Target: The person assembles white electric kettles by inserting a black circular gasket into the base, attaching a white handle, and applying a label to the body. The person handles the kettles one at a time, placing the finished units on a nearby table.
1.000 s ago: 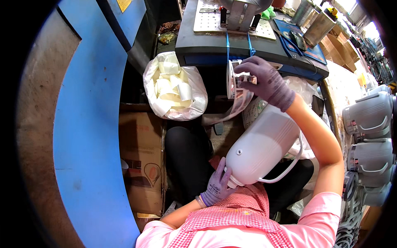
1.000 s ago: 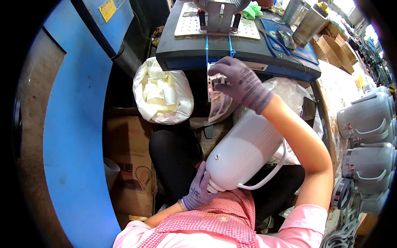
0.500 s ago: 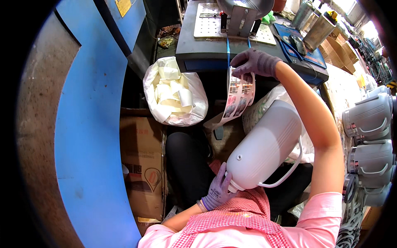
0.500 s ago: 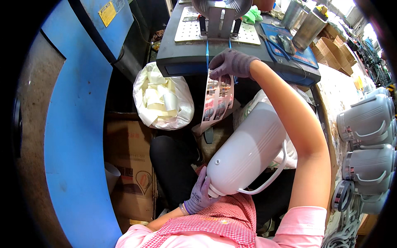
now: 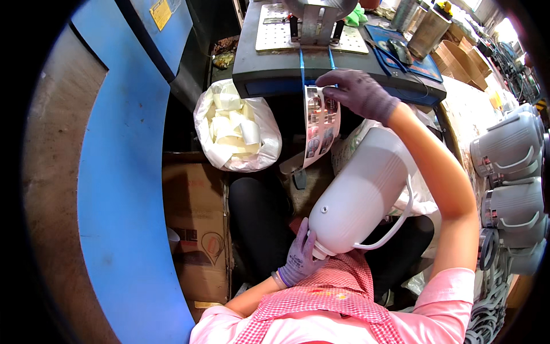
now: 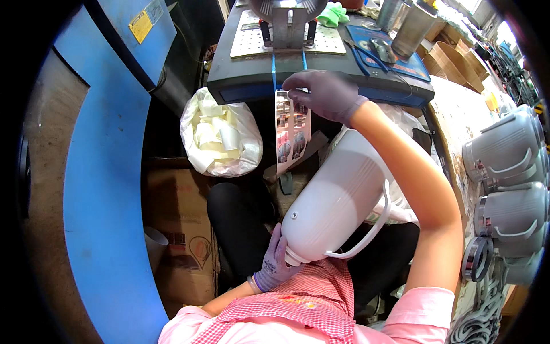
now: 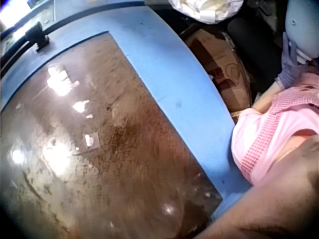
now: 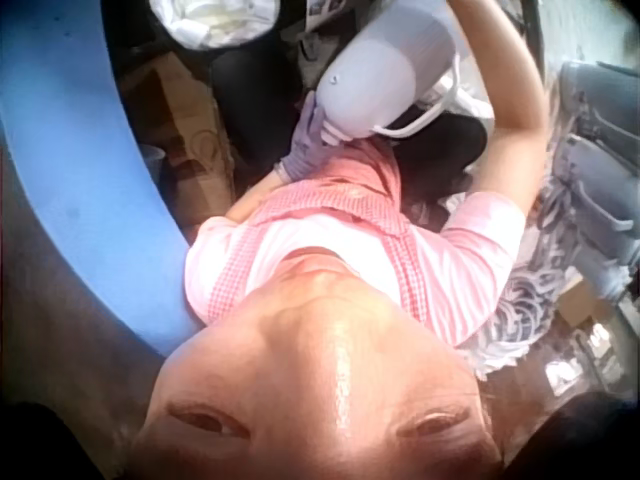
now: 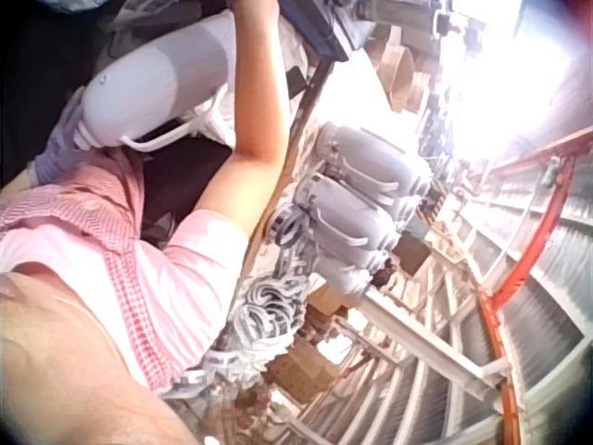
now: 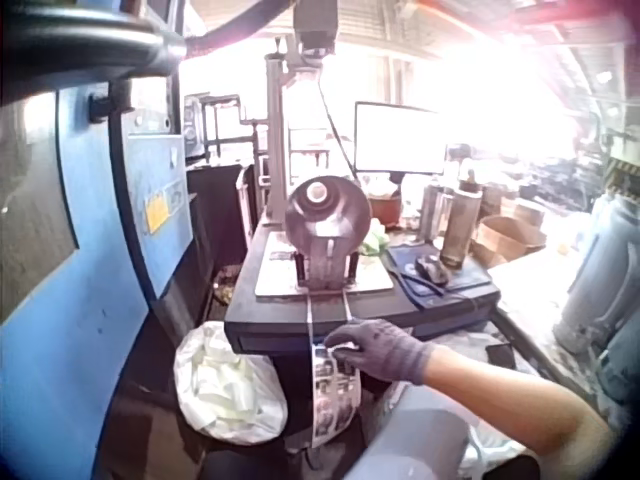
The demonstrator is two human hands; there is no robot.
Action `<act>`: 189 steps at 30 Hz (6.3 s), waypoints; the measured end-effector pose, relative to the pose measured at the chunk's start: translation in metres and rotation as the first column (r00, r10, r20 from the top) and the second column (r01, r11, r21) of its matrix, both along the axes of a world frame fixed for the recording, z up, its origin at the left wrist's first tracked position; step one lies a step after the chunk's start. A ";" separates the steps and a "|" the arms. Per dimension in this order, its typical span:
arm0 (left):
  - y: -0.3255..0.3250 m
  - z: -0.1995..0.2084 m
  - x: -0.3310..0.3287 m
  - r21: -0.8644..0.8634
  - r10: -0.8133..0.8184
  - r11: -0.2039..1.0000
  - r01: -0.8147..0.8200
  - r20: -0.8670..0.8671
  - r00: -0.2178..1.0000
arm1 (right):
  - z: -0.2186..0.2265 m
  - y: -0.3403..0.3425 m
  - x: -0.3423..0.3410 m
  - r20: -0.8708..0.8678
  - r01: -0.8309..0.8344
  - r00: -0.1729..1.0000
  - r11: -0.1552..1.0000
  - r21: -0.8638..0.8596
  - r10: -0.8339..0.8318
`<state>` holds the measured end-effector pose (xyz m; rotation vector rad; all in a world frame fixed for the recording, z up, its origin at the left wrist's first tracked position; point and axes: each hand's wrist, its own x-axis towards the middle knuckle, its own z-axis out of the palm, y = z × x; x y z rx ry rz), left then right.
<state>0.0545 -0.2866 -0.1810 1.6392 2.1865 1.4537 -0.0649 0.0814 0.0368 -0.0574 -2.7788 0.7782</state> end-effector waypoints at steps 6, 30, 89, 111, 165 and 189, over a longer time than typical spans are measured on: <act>0.001 0.001 0.003 -0.014 0.014 1.000 -0.014 -0.005 1.000 | -0.025 0.019 -0.057 0.249 0.035 0.968 0.998 -0.045 -0.023; 0.000 0.002 0.002 -0.037 0.015 0.999 -0.016 -0.027 1.000 | 0.063 -0.063 0.157 -0.458 0.075 0.878 0.986 -0.148 -0.136; 0.009 0.009 0.009 -0.089 0.079 0.994 -0.070 0.093 0.993 | -0.041 0.032 0.193 0.345 0.658 0.708 0.753 -0.009 -0.615; 0.095 0.267 -0.271 0.263 -0.259 0.946 0.191 0.965 -0.045 | 0.097 -0.024 0.304 -0.181 0.076 0.982 0.789 0.610 0.045; 0.067 0.226 -0.101 0.048 -0.328 0.938 0.343 0.442 0.835 | -0.047 -0.064 0.612 -0.413 0.910 -0.181 0.007 -0.414 -0.892; 0.094 0.181 -0.033 0.382 -0.266 0.915 0.132 0.326 0.907 | -0.069 -0.010 0.758 0.188 0.946 -0.300 -0.266 0.186 -0.935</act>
